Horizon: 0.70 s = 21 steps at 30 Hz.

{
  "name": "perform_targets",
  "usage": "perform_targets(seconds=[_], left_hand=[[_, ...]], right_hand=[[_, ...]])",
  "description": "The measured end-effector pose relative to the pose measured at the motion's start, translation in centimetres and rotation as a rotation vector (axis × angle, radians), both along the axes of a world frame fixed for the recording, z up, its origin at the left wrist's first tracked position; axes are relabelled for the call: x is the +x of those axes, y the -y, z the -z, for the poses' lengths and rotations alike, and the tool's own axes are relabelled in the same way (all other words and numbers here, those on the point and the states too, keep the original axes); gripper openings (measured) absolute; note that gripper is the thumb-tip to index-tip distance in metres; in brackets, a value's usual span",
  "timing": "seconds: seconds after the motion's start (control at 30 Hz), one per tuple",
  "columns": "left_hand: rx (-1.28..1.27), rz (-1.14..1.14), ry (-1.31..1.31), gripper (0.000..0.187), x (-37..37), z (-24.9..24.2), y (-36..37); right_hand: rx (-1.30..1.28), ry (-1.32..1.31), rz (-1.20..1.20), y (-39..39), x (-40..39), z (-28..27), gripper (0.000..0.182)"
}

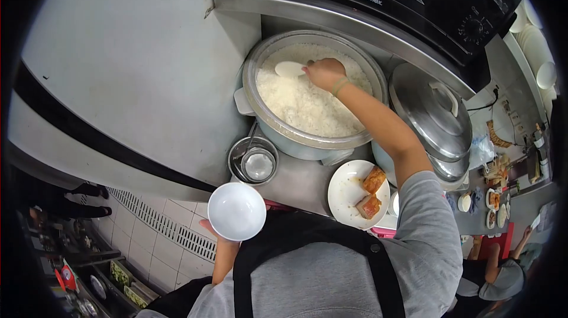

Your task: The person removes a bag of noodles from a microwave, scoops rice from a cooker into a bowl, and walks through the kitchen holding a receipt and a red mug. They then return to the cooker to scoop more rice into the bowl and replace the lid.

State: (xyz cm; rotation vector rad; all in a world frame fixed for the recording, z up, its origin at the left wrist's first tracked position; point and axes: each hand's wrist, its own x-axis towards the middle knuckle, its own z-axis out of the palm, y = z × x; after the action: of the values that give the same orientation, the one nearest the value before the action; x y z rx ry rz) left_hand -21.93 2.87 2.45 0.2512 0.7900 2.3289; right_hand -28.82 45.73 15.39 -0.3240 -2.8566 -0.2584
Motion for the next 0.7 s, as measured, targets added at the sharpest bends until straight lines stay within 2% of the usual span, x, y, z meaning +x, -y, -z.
perform_targets(seconds=[0.07,0.13,0.2,0.27,0.3,0.33,0.37,0.4,0.43,0.53,0.57,0.63,0.7], left_hand=[[0.002,-0.062,0.038,0.114,0.4,-0.1,0.3],[0.063,-0.035,0.035,0.111,1.2,-2.8,0.5],[0.072,0.000,0.051,0.109,1.3,-1.6,1.7],[0.003,-0.215,0.122,0.108,2.0,-3.1,1.2],[-0.003,-0.373,0.262,0.109,2.3,-3.7,0.6],[0.002,-0.376,0.251,0.109,2.0,-3.6,0.9],[0.027,-0.314,0.150,0.109,2.0,-3.3,1.5],[0.049,-0.250,0.053,0.110,1.9,-3.2,1.9],[0.091,-0.287,0.110,0.110,1.8,-3.3,1.5],[0.107,-0.337,0.148,0.109,1.8,-3.9,1.0],[0.109,-0.333,0.148,0.109,1.8,-3.7,1.1],[0.124,-0.280,0.082,0.107,1.7,-3.1,1.8],[0.105,-0.294,0.133,0.106,1.7,-2.6,1.9]], right_hand=[[-0.010,0.083,-0.084,-0.7,0.7,0.0,0.035],[0.010,0.163,-0.075,0.2,2.9,0.2,0.037],[0.032,0.240,-0.119,0.5,5.2,-0.3,0.038],[0.062,0.301,-0.161,0.2,5.6,-2.4,0.038],[0.076,0.389,-0.149,0.2,5.3,-3.9,0.039],[0.086,0.474,-0.132,-0.1,4.9,-4.9,0.040],[0.088,0.465,-0.133,-1.3,4.0,-5.1,0.040],[0.137,0.288,-0.106,-3.2,2.6,-4.9,0.041],[0.186,0.111,-0.077,-5.1,1.1,-4.5,0.041],[0.254,0.015,-0.099,-11.2,-3.3,-0.3,0.043],[0.256,0.015,-0.095,-10.4,-3.4,-0.3,0.043],[0.213,0.356,0.059,-7.1,-3.2,-0.2,0.044],[0.162,0.360,0.051,-6.2,-0.8,-0.6,0.044]])
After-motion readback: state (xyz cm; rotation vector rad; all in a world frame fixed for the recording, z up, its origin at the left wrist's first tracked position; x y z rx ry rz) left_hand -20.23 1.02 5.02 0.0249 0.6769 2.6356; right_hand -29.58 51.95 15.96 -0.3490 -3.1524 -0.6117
